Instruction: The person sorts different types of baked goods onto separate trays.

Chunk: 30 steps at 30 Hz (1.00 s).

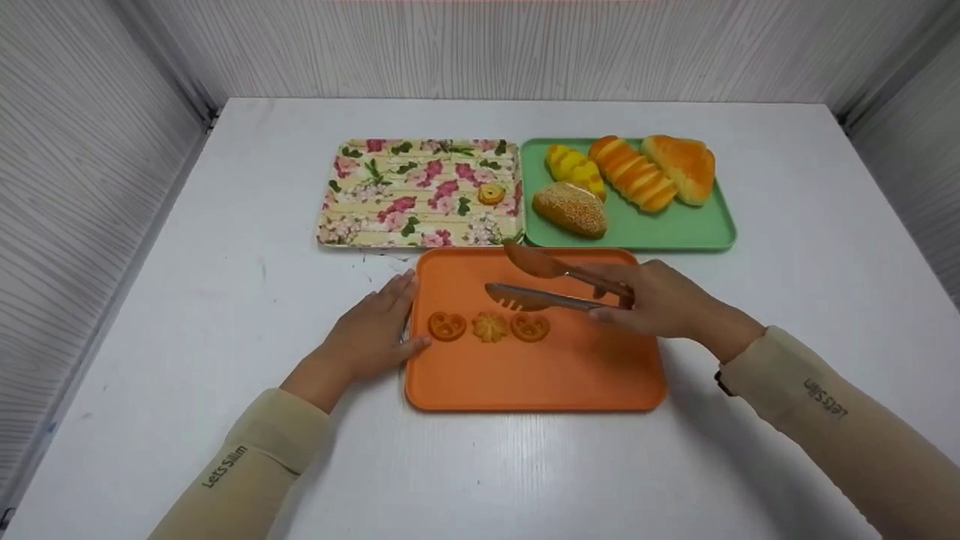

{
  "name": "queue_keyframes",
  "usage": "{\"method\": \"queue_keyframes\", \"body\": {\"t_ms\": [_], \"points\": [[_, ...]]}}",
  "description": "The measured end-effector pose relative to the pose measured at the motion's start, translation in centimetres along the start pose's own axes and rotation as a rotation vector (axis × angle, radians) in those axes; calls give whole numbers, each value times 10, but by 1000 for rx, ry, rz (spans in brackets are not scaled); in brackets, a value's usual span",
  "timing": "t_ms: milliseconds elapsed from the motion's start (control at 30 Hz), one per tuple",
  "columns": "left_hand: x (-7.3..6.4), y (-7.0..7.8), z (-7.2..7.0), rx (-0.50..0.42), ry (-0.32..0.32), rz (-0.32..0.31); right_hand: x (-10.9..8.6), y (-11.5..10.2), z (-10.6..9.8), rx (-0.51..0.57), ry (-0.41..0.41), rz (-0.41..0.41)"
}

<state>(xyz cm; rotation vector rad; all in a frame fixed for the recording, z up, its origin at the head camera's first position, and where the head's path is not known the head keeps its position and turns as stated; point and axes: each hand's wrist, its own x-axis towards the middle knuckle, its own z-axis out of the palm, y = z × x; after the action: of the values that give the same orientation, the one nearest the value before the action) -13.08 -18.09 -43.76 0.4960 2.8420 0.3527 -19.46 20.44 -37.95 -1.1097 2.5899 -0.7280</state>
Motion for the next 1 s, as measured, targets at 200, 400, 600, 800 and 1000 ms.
{"method": "queue_keyframes", "body": {"t_ms": [200, 400, 600, 800, 1000], "points": [[0, -1, 1, 0, 17, 14, -10, 1, -3, 18, -43, -23], [-1, 1, 0, 2, 10, 6, -16, 2, -5, 6, -82, -67], [-2, 2, -3, 5, -12, -12, -18, -1, -7, -45, -116, -76], [-1, 2, -2, 10, -15, -9, -20, -3, -6, -81, -122, -79], [0, 1, -1, 13, -17, -8, -21, -4, -7, -167, -94, -129]]}}
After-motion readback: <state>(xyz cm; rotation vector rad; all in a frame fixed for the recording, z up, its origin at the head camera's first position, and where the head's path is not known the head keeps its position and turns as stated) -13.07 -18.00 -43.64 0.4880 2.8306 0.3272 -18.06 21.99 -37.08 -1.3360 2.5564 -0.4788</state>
